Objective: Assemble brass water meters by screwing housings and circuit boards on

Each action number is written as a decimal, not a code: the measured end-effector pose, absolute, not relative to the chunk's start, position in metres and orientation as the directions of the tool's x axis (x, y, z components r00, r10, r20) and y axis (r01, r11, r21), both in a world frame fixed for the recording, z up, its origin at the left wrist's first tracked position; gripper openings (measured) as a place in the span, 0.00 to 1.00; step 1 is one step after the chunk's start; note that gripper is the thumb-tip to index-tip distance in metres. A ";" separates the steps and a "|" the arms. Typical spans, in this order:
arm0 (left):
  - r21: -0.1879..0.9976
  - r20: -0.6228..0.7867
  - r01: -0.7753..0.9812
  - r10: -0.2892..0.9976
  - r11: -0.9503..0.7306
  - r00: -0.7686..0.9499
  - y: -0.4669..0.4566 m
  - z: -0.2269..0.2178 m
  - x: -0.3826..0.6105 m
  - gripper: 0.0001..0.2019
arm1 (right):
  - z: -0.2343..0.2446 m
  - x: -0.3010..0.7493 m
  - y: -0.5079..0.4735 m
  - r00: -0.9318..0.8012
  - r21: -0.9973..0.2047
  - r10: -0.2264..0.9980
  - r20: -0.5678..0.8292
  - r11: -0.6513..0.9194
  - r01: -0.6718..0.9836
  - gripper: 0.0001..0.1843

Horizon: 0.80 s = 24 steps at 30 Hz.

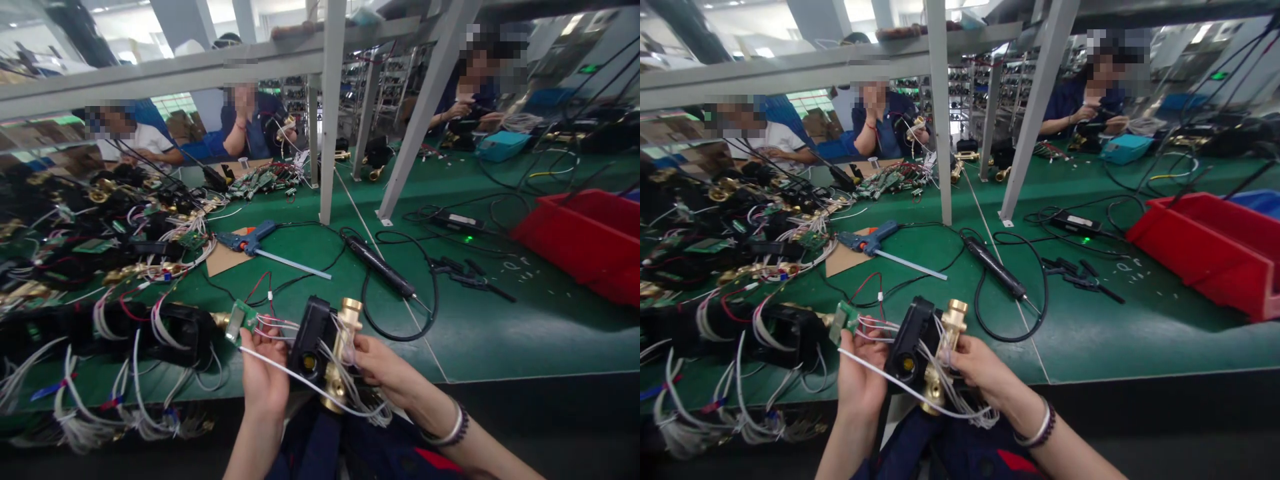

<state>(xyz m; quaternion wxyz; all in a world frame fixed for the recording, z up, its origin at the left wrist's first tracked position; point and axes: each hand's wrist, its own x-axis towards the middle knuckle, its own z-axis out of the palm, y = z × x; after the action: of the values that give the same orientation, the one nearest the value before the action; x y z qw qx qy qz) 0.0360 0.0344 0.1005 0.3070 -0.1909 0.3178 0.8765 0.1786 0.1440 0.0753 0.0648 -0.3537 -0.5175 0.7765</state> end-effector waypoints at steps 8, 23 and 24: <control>0.576 -0.502 -0.688 0.473 -0.442 -0.724 0.031 0.089 0.047 0.10 | 0.061 0.189 0.140 -0.639 -0.927 0.671 -0.375 -0.291 0.239 0.35; 0.860 0.178 0.458 0.974 -0.223 0.141 0.040 0.129 0.028 0.31 | 0.164 0.256 0.205 -0.640 -0.932 0.678 -0.362 -0.282 0.228 0.26; 0.826 0.155 0.506 0.963 -0.249 0.220 0.050 0.127 0.032 0.31 | 0.167 0.257 0.205 -0.656 -0.941 0.675 -0.337 -0.227 0.249 0.26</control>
<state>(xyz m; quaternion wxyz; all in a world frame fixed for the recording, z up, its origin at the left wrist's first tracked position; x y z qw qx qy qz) 0.0320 0.0499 0.1274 0.3277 0.7091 0.5180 0.3486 0.2571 0.2052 0.1666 0.1560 -0.3841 -0.6018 0.6826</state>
